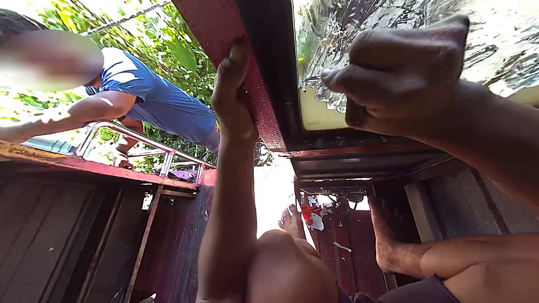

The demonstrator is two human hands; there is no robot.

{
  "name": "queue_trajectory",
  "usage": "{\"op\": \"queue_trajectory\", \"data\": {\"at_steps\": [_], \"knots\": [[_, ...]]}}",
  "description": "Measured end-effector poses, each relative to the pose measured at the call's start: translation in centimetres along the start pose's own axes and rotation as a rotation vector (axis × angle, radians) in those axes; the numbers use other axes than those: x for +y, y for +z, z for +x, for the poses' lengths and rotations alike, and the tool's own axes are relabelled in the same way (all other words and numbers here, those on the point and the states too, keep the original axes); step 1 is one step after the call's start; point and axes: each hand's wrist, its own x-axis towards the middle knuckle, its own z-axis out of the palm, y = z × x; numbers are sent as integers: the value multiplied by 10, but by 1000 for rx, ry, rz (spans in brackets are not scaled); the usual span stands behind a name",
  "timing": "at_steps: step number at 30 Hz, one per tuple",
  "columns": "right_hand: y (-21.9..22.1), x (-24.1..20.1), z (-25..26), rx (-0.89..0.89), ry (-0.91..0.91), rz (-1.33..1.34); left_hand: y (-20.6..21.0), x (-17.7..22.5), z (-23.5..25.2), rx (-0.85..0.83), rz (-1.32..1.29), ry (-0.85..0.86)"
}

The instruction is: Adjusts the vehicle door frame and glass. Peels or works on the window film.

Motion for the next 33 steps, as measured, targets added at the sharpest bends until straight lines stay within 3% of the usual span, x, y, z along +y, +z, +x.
{"op": "queue_trajectory", "data": {"at_steps": [33], "knots": [[5, -5, -4, -17, -20, -28, -1, 0, -3, 17, 39, -1]]}}
